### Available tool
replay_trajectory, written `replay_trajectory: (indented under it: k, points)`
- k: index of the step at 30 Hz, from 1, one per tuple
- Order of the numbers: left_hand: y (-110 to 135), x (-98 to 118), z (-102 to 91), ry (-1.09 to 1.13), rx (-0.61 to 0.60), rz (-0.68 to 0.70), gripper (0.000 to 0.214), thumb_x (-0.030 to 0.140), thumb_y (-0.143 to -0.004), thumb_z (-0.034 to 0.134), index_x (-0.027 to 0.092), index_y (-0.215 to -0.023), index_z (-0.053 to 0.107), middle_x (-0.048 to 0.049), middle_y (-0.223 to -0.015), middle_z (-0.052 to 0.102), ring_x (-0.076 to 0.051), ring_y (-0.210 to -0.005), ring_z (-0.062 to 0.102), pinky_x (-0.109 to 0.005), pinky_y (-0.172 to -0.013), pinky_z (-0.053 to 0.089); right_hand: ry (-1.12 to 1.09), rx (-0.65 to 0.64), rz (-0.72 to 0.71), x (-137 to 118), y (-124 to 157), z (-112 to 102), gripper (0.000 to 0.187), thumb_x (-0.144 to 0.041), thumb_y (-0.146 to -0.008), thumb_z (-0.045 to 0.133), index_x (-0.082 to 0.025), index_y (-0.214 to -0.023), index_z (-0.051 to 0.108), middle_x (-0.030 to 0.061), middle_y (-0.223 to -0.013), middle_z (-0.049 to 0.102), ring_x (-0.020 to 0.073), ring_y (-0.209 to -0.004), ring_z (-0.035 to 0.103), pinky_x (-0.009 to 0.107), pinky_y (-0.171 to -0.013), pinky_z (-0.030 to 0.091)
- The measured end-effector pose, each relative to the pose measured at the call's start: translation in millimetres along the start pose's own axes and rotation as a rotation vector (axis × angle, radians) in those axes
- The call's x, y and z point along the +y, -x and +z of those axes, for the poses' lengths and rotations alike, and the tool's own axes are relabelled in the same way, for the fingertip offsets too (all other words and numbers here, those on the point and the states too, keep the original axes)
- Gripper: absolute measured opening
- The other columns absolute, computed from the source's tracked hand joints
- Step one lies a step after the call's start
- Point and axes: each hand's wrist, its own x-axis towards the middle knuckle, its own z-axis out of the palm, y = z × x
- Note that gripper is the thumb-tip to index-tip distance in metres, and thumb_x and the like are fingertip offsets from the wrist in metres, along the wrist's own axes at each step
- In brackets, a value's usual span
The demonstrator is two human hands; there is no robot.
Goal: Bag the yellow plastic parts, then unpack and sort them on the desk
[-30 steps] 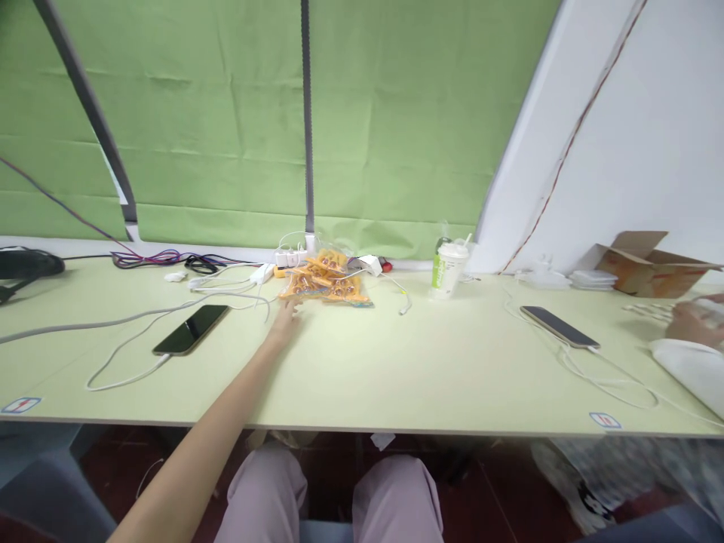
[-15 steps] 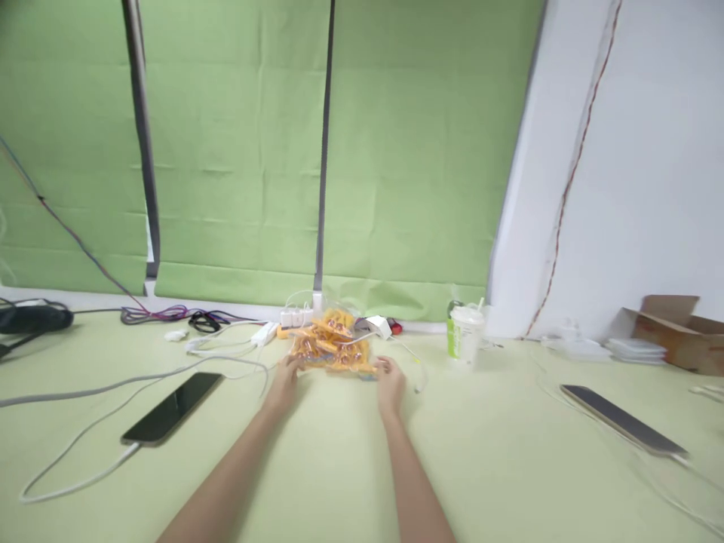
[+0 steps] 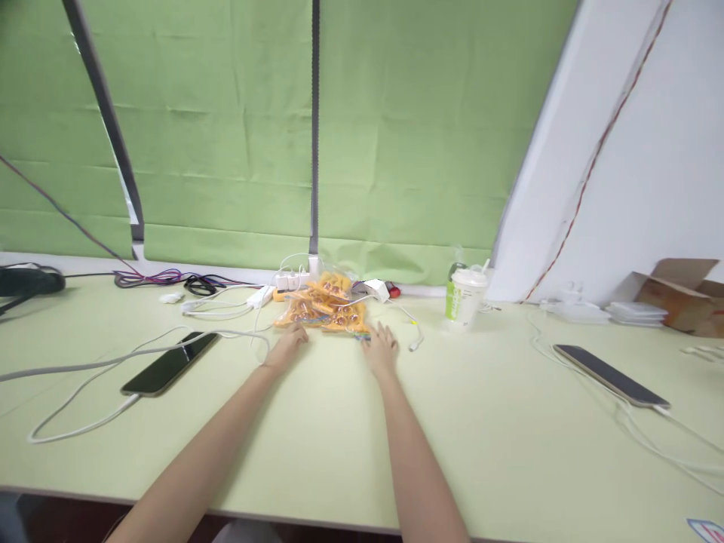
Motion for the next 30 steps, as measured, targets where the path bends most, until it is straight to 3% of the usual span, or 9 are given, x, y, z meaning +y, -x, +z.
replay_trajectory:
  k: [2,8,12,18,20,22,24,27,30]
  points:
    - [1,6,-1.4,-0.010,0.002,-0.034,0.028,-0.004,-0.066,0.039,0.015,-0.072,0.059,-0.0058,-0.089,0.057,-0.016,-0.087,0.057,-0.032,-0.084,0.045,0.059,-0.102,-0.123,-2,3,0,0.043,-0.028,-0.090,0.042,-0.028,-0.132,0.048,0.0059,-0.145,0.039,0.0256,-0.131,0.033,0.049,-0.104,0.027]
    - [3,29,-3.6,-0.103,-0.018,-0.268,0.019,0.017,-0.084,0.044,0.014,-0.088,0.063,-0.0107,-0.100,0.060,-0.020,-0.090,0.059,-0.033,-0.085,0.044,0.129,-0.130,-0.354,-19,16,-14,0.043,-0.011,-0.087,0.036,-0.017,-0.124,0.058,0.0131,-0.124,0.055,0.0227,-0.108,0.051,0.033,-0.092,0.039]
    - [3,40,-5.1,-0.116,-0.017,-0.411,0.041,0.043,-0.091,0.035,0.015,-0.089,0.065,-0.0136,-0.105,0.062,-0.025,-0.103,0.058,-0.035,-0.088,0.041,-0.016,-0.217,-0.479,-44,36,-23,0.031,-0.015,-0.085,0.044,-0.016,-0.102,0.070,0.0125,-0.108,0.062,0.0211,-0.098,0.056,0.031,-0.089,0.041]
    - [0,39,-4.0,-0.143,-0.024,-0.561,0.036,0.045,-0.086,0.046,0.018,-0.079,0.068,-0.0097,-0.090,0.069,-0.023,-0.088,0.063,-0.029,-0.074,0.043,-0.389,-0.563,-0.712,-90,68,-13,0.027,-0.026,-0.086,0.049,-0.022,-0.102,0.070,0.0035,-0.099,0.070,0.0167,-0.089,0.062,0.026,-0.080,0.046]
    - [-1,39,-2.8,-0.105,-0.042,-0.547,0.037,0.047,-0.086,0.047,0.019,-0.077,0.069,-0.0082,-0.086,0.069,-0.021,-0.084,0.063,-0.028,-0.072,0.042,-0.382,-0.479,-0.672,-92,66,-14,0.028,-0.029,-0.088,0.046,-0.023,-0.102,0.070,0.0031,-0.101,0.070,0.0170,-0.092,0.062,0.028,-0.083,0.045]
    - [-1,39,-0.8,-0.072,-0.050,-0.520,0.035,0.046,-0.085,0.048,0.020,-0.077,0.069,-0.0067,-0.083,0.069,-0.020,-0.083,0.063,-0.027,-0.072,0.042,-0.273,-0.247,-0.576,-81,58,-18,0.031,-0.031,-0.090,0.043,-0.023,-0.106,0.068,0.0050,-0.112,0.066,0.0194,-0.106,0.057,0.033,-0.092,0.040]
    - [-2,38,2.0,-0.066,-0.049,-0.501,0.025,0.039,-0.082,0.053,0.020,-0.076,0.069,-0.0050,-0.080,0.069,-0.020,-0.082,0.063,-0.026,-0.071,0.041,-0.141,-0.059,-0.480,-61,46,-21,0.036,-0.032,-0.090,0.044,-0.024,-0.120,0.060,0.0062,-0.134,0.053,0.0228,-0.126,0.041,0.039,-0.102,0.031]
    - [-4,33,5.2,-0.002,-0.032,-0.483,0.014,0.028,-0.076,0.057,0.019,-0.070,0.066,-0.0033,-0.076,0.068,-0.020,-0.080,0.062,-0.028,-0.071,0.042,-0.028,-0.111,-0.397,-36,35,-22,0.048,-0.037,-0.087,0.050,-0.027,-0.134,0.047,0.0059,-0.143,0.042,0.0249,-0.133,0.033,0.043,-0.103,0.028]
    - [-8,25,2.5,0.234,0.010,-0.467,0.017,0.030,-0.073,0.057,0.017,-0.063,0.062,-0.0024,-0.065,0.064,-0.020,-0.071,0.062,-0.029,-0.067,0.045,-0.079,-0.140,-0.425,-36,37,-24,0.035,-0.036,-0.093,0.037,-0.026,-0.114,0.063,0.0049,-0.117,0.064,0.0192,-0.108,0.056,0.034,-0.094,0.035]
